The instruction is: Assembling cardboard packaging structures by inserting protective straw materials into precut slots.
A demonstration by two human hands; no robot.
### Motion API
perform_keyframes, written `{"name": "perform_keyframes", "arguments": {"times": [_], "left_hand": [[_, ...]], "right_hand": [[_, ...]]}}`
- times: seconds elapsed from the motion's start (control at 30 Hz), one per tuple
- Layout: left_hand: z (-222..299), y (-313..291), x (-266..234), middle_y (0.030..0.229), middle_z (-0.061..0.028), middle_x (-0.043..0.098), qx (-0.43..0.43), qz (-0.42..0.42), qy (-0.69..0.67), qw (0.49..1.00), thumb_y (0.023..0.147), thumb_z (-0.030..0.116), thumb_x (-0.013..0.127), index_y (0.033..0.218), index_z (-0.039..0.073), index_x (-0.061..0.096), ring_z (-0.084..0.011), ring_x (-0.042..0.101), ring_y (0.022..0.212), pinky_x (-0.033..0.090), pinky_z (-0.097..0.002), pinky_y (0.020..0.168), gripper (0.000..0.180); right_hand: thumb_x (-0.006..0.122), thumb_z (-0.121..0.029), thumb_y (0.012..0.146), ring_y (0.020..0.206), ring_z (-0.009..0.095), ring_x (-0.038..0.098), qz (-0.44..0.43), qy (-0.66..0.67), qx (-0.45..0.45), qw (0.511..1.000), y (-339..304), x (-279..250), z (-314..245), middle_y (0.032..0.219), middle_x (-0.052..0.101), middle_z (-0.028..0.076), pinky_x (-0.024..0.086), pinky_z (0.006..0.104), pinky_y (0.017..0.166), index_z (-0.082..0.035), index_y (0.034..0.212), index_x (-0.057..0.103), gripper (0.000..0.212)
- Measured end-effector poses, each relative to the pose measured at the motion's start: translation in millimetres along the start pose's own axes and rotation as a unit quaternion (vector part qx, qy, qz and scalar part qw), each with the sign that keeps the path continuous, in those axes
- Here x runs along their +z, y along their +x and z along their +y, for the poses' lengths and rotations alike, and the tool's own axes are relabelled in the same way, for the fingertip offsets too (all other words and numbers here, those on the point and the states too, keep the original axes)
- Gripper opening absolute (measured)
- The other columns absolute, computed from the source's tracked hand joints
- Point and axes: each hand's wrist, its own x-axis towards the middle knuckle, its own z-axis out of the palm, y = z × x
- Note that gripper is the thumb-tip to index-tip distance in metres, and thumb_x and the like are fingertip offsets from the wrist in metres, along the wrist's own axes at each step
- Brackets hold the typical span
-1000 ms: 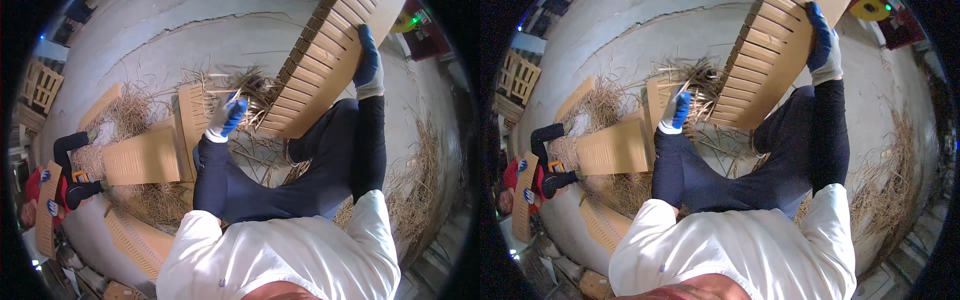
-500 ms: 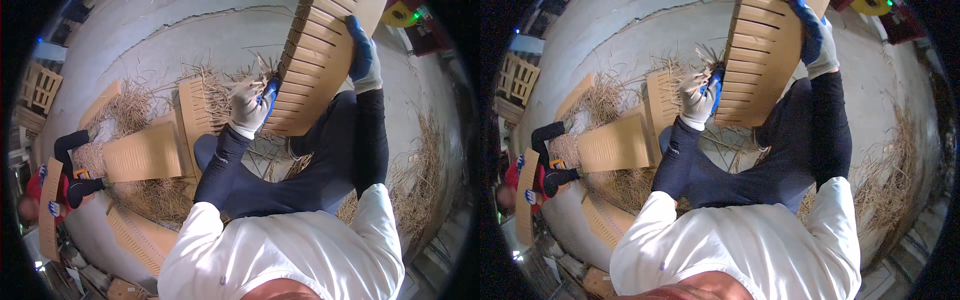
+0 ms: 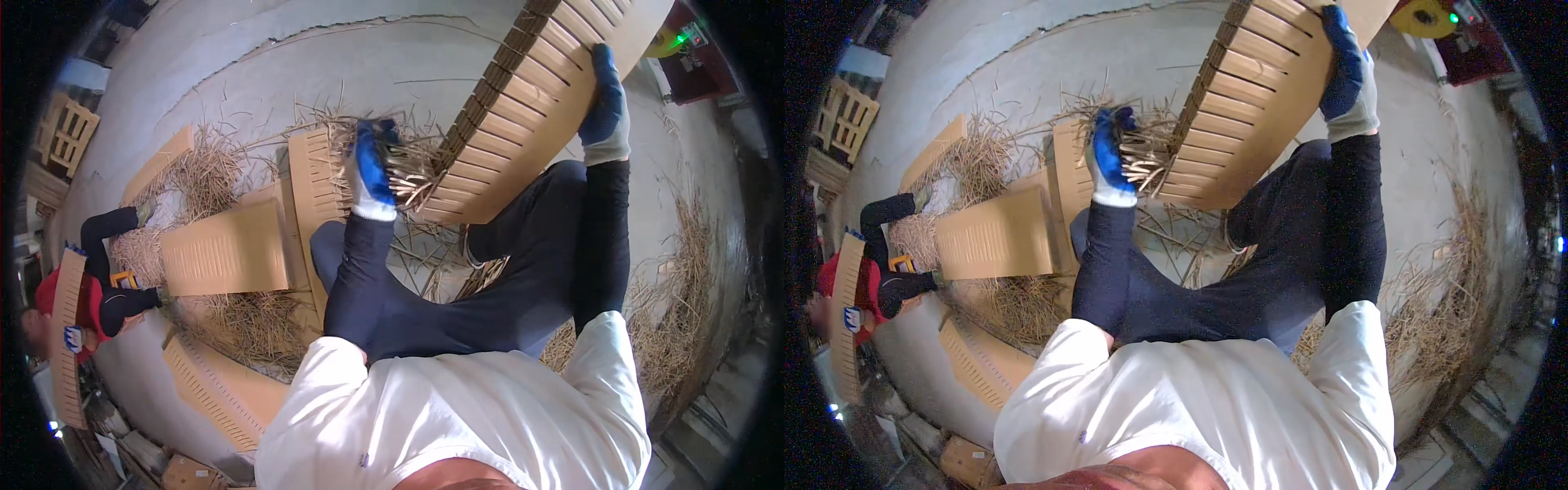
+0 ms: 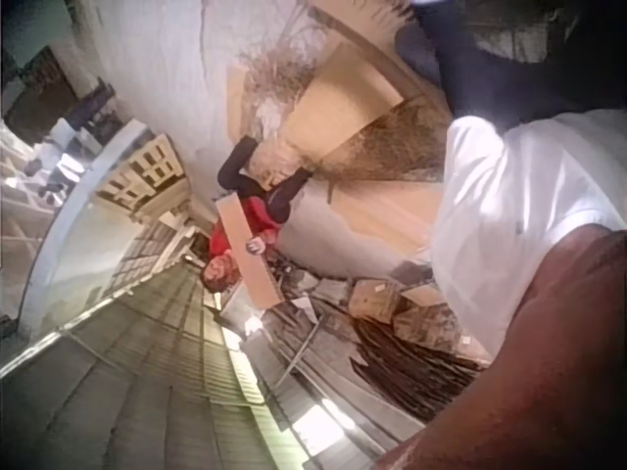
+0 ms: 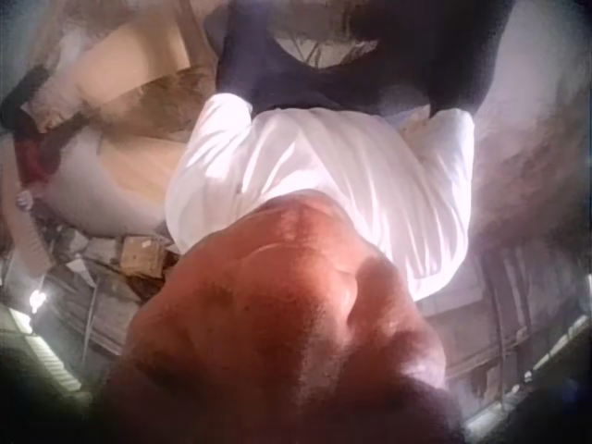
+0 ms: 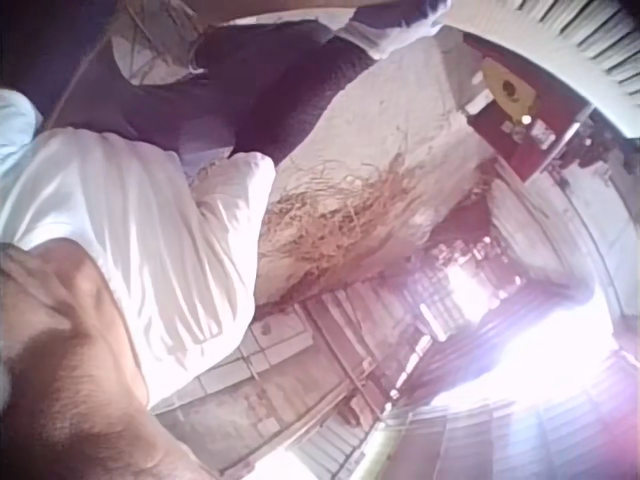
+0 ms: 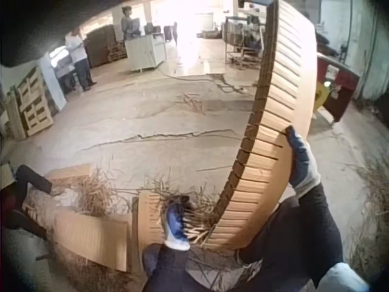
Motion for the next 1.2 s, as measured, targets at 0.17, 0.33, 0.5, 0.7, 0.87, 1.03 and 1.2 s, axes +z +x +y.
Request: {"name": "perform_keyframes", "arguments": {"times": [0.17, 0.33, 0.5, 0.7, 0.87, 1.03, 1.2], "left_hand": [[13.3, -36.7, -0.2, 0.115, -0.0109, 0.057, 0.093, -0.151, 0.294, 0.939, 0.09, 0.039, 0.058, 0.128, 0.002, 0.042, -0.0193, 0.059, 0.101, 0.049, -0.0367, 0.087, 0.055], [9.0, -39.1, 9.4, 0.119, -0.0114, 0.056, 0.126, -0.325, 0.358, 0.866, 0.075, 0.027, 0.077, 0.132, 0.0, 0.041, -0.0197, 0.057, 0.105, 0.048, -0.0361, 0.089, 0.073], [-5.7, -41.0, 52.1, 0.083, -0.0084, 0.069, 0.125, -0.144, 0.542, 0.818, 0.084, 0.012, 0.065, 0.098, -0.005, 0.065, -0.0163, 0.065, 0.068, 0.051, -0.025, 0.062, 0.021], [-15.0, -30.7, 49.7, 0.051, -0.0113, 0.052, 0.373, -0.105, 0.544, 0.744, 0.078, 0.009, 0.067, 0.062, 0.003, 0.056, -0.0285, 0.057, 0.05, 0.041, -0.0344, 0.048, 0.02], [-11.5, -24.7, 35.5, 0.049, -0.0092, 0.053, 0.373, -0.008, 0.627, 0.684, 0.079, 0.009, 0.067, 0.056, 0.004, 0.055, -0.0232, 0.052, 0.043, 0.037, -0.0328, 0.045, 0.027], [-17.9, -25.3, 51.7, 0.061, -0.004, 0.064, 0.124, 0.115, 0.28, 0.945, 0.09, 0.023, 0.062, 0.07, -0.001, 0.066, -0.0093, 0.056, 0.052, 0.042, -0.0261, 0.05, 0.032], [-24.0, -28.7, 37.1, 0.063, -0.0066, 0.064, 0.076, 0.131, 0.169, 0.974, 0.092, 0.028, 0.059, 0.069, 0.001, 0.065, -0.0122, 0.059, 0.053, 0.045, -0.0249, 0.054, 0.035]], "right_hand": [[0.049, -0.027, 0.097, 0.118, 0.017, 0.051, 0.018, -0.004, 0.002, 1.0, -2.8, -1.2, -1.6, 0.128, 0.054, 0.004, 0.039, 0.0334, 0.103, -0.006, 0.131, 0.05, 0.04], [0.049, -0.029, 0.096, 0.117, 0.017, 0.051, 0.005, -0.005, 0.002, 1.0, -0.2, 3.3, -0.5, 0.127, 0.055, 0.004, 0.039, 0.0331, 0.102, -0.006, 0.131, 0.05, 0.041], [0.049, -0.031, 0.096, 0.115, 0.017, 0.052, 0.004, -0.004, 0.005, 1.0, -0.9, 2.0, 3.3, 0.126, 0.055, 0.005, 0.04, 0.0328, 0.101, -0.006, 0.13, 0.05, 0.043], [0.049, -0.033, 0.095, 0.113, 0.017, 0.053, -0.01, -0.002, 0.005, 1.0, -0.5, 5.8, 5.4, 0.125, 0.056, 0.005, 0.041, 0.0325, 0.099, -0.005, 0.13, 0.05, 0.044], [0.049, -0.035, 0.095, 0.112, 0.017, 0.054, -0.017, -0.005, 0.006, 1.0, 0.6, 8.5, 5.7, 0.123, 0.057, 0.005, 0.042, 0.0323, 0.098, -0.005, 0.129, 0.051, 0.045], [0.05, -0.037, 0.094, 0.11, 0.017, 0.054, -0.017, 0.0, 0.007, 1.0, 5.3, 9.3, 9.5, 0.122, 0.057, 0.006, 0.043, 0.032, 0.097, -0.005, 0.129, 0.051, 0.047], [0.05, -0.039, 0.094, 0.108, 0.017, 0.055, -0.017, 0.001, 0.012, 1.0, 4.4, 15.6, 14.3, 0.121, 0.058, 0.006, 0.044, 0.0318, 0.095, -0.005, 0.128, 0.051, 0.048]]}}
